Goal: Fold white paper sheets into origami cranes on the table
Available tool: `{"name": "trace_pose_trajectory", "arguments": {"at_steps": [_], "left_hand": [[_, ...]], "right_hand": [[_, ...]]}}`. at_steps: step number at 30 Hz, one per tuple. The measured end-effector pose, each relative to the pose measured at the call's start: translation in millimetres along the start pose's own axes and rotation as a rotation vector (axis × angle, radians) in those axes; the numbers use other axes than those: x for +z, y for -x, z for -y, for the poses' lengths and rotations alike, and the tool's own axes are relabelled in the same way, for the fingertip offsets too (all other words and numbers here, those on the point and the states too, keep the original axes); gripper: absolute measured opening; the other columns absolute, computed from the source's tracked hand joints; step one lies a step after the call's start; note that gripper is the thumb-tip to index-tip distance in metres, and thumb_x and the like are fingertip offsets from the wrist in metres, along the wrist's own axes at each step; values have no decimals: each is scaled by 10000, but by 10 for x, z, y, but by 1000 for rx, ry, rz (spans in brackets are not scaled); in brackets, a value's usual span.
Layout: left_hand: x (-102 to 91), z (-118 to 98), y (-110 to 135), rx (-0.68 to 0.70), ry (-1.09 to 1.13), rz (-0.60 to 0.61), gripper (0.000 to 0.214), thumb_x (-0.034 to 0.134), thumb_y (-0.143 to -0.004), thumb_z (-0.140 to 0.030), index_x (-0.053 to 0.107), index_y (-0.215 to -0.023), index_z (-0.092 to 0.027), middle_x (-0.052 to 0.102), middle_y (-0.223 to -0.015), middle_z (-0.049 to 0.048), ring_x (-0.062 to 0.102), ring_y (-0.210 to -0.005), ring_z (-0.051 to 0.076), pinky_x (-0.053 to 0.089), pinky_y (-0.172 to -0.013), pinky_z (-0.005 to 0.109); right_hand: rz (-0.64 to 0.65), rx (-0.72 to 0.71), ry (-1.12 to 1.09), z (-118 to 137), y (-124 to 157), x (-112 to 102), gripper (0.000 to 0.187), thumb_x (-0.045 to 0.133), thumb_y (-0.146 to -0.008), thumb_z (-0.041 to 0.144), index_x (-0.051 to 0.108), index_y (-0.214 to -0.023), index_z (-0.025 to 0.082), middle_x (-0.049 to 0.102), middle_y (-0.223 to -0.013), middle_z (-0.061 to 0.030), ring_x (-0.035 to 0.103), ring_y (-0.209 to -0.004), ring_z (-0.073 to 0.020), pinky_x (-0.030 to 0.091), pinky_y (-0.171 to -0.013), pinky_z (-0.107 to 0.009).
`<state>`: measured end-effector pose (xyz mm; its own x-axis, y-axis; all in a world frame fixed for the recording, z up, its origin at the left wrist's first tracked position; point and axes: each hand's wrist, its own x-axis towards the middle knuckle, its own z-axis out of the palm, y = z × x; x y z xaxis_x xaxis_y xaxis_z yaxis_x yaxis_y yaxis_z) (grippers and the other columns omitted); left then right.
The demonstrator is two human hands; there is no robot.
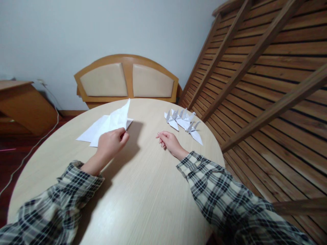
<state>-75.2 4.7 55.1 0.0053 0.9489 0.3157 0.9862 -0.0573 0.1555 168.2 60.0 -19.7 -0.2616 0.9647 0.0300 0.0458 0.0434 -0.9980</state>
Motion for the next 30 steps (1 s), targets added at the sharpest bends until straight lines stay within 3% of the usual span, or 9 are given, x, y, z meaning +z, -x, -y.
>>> {"name": "trace_pose_trajectory", "arguments": {"at_steps": [6,9,12,17,20,25,27,30], "left_hand": [[364,-464,273,263,304,117,279,468,-886,-272,517,-616,-219,570,-559,38,444,-483,158,231,-521,304],[485,-599,356,330,391,176,274,472,-918,-290,561,-670,-212,614,-607,49,477,-497,161,260,-516,296],[531,-657,393,411,428,207,262,465,-953,-320,597,-756,-207,634,-645,45,497,-516,160,295,-523,289],[499,-576,350,574,454,203,305,455,-977,-389,603,-782,-208,629,-713,38,546,-639,175,372,-598,294],[450,-380,227,497,460,63,259,450,-971,-359,600,-824,-207,613,-755,43,547,-702,191,408,-647,319],[497,67,-48,177,593,-445,141,575,-885,-313,574,-973,-203,599,-1010,86,542,-982,249,445,-875,431],[568,177,-120,-18,733,-479,260,604,-857,-341,555,-1066,-194,568,-1106,103,550,-985,240,472,-850,412],[653,214,-163,-196,993,-376,399,627,-815,-390,538,-1145,-184,570,-1160,109,574,-1007,231,480,-888,404]], "right_hand": [[86,20,-29,89,21,29,516,446,-913,640,647,-1043,183,688,-888,-83,604,-596,-111,461,-455,-216],[121,-6,39,112,42,45,510,471,-893,657,645,-917,178,668,-832,-68,598,-618,-117,450,-467,-212],[149,-40,96,88,50,52,400,582,-860,570,619,-823,173,633,-735,-38,575,-618,-122,439,-487,-217],[102,-70,84,17,22,29,234,659,-806,393,621,-848,165,652,-779,-33,569,-631,-135,442,-519,-248],[77,-91,13,-10,-20,-11,206,661,-795,364,620,-841,168,672,-807,-32,601,-705,-151,474,-617,-274],[10,-46,-155,-26,-97,-95,265,714,-744,390,638,-872,171,709,-852,-43,639,-797,-187,494,-746,-327],[-8,-34,-187,-21,-116,-131,290,735,-721,402,644,-877,174,716,-851,-44,645,-810,-203,498,-757,-342],[-20,-38,-205,-11,-133,-190,296,745,-716,408,658,-886,182,724,-880,-50,652,-849,-221,504,-795,-363]]}}
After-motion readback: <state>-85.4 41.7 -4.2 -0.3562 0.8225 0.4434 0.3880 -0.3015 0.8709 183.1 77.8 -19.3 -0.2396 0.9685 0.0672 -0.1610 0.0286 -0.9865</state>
